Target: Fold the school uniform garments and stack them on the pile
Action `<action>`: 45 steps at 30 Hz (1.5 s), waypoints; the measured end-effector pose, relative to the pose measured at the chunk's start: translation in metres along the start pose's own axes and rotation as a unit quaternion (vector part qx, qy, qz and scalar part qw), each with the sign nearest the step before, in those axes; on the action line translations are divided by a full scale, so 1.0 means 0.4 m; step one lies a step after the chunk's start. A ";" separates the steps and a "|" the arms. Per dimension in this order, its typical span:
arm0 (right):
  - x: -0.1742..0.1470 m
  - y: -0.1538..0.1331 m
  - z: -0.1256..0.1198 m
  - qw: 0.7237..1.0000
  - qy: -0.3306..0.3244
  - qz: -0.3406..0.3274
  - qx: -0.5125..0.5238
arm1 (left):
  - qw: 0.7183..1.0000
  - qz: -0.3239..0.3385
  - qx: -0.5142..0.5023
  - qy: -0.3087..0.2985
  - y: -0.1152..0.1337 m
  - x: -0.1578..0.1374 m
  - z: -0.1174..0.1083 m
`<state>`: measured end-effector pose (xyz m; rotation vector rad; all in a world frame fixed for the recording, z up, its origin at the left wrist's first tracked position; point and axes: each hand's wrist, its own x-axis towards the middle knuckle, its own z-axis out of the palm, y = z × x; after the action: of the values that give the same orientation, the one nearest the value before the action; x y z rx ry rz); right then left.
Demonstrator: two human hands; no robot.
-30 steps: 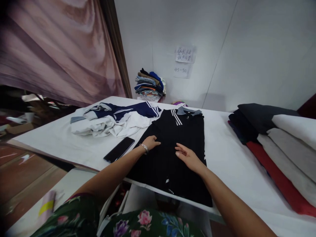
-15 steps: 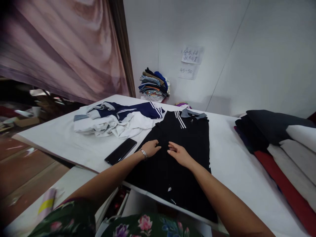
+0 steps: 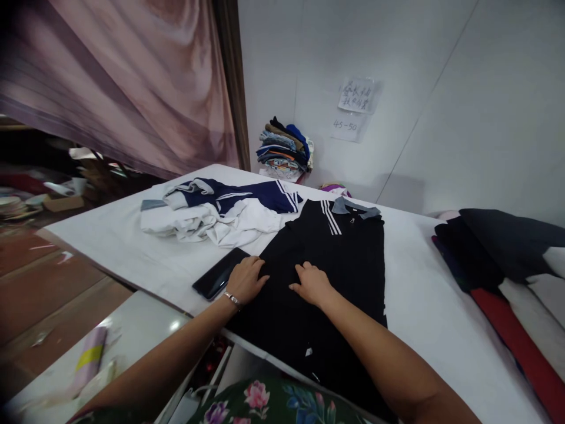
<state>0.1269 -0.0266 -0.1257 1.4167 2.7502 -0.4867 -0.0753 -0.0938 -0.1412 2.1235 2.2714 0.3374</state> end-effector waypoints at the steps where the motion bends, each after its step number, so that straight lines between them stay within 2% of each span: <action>1: 0.003 0.010 0.001 1.000 -0.001 -0.013 0.028 | 1.000 -0.009 -0.001 0.005 -0.004 -0.003 0.000; 3: 0.007 0.037 -0.003 0.990 -0.004 -0.011 0.141 | 1.000 -0.023 -0.010 0.007 -0.008 -0.007 0.003; 4: 0.007 0.052 -0.011 0.976 -0.007 0.007 0.219 | 0.999 -0.027 -0.015 0.005 -0.010 -0.008 0.005; 7: -0.002 0.095 -0.062 0.895 0.012 0.079 0.439 | 0.999 -0.035 -0.035 -0.004 -0.014 -0.006 0.007; 9: -0.015 0.122 -0.119 0.841 0.062 0.095 0.530 | 0.998 -0.047 -0.050 -0.015 -0.017 -0.001 0.005; 12: -0.033 0.169 -0.230 0.773 0.159 0.077 0.610 | 0.994 -0.076 -0.072 -0.044 -0.019 0.007 -0.006; 16: -0.036 0.239 -0.389 0.692 0.291 0.040 0.660 | 0.987 -0.113 -0.070 -0.086 -0.020 0.017 -0.028; 21: -0.002 0.300 -0.547 0.599 0.400 0.036 0.693 | 0.978 -0.120 -0.086 -0.145 -0.029 0.024 -0.056; 24: 0.022 0.320 -0.623 0.582 0.432 0.032 0.688 | 0.975 -0.092 -0.133 -0.152 -0.031 0.026 -0.078; 27: 0.036 0.337 -0.701 0.588 0.461 0.023 0.664 | 0.969 -0.030 -0.189 -0.155 -0.009 0.029 -0.107; 31: 0.033 0.368 -0.806 0.601 0.511 0.019 0.614 | 0.962 0.057 -0.189 -0.189 0.076 0.037 -0.130; 34: 0.015 0.402 -0.861 0.595 0.541 0.029 0.593 | 0.952 0.114 -0.175 -0.224 0.161 0.043 -0.113; 36: -0.003 0.431 -0.875 0.588 0.556 0.036 0.586 | 0.944 0.143 -0.181 -0.237 0.214 0.046 -0.090; 39: -0.033 0.475 -0.865 0.585 0.570 0.042 0.575 | 0.936 0.171 -0.187 -0.243 0.273 0.047 -0.053; 42: -0.062 0.508 -0.837 0.580 0.581 0.055 0.569 | 0.932 0.177 -0.211 -0.237 0.308 0.048 -0.028; 45: -0.084 0.528 -0.818 0.557 0.594 0.077 0.575 | 0.918 0.180 -0.257 -0.242 0.337 0.052 -0.006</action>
<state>0.3580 0.1523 0.1340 3.1647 2.8033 -2.4594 0.0556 -0.0662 -0.1137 2.0292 1.3427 0.3206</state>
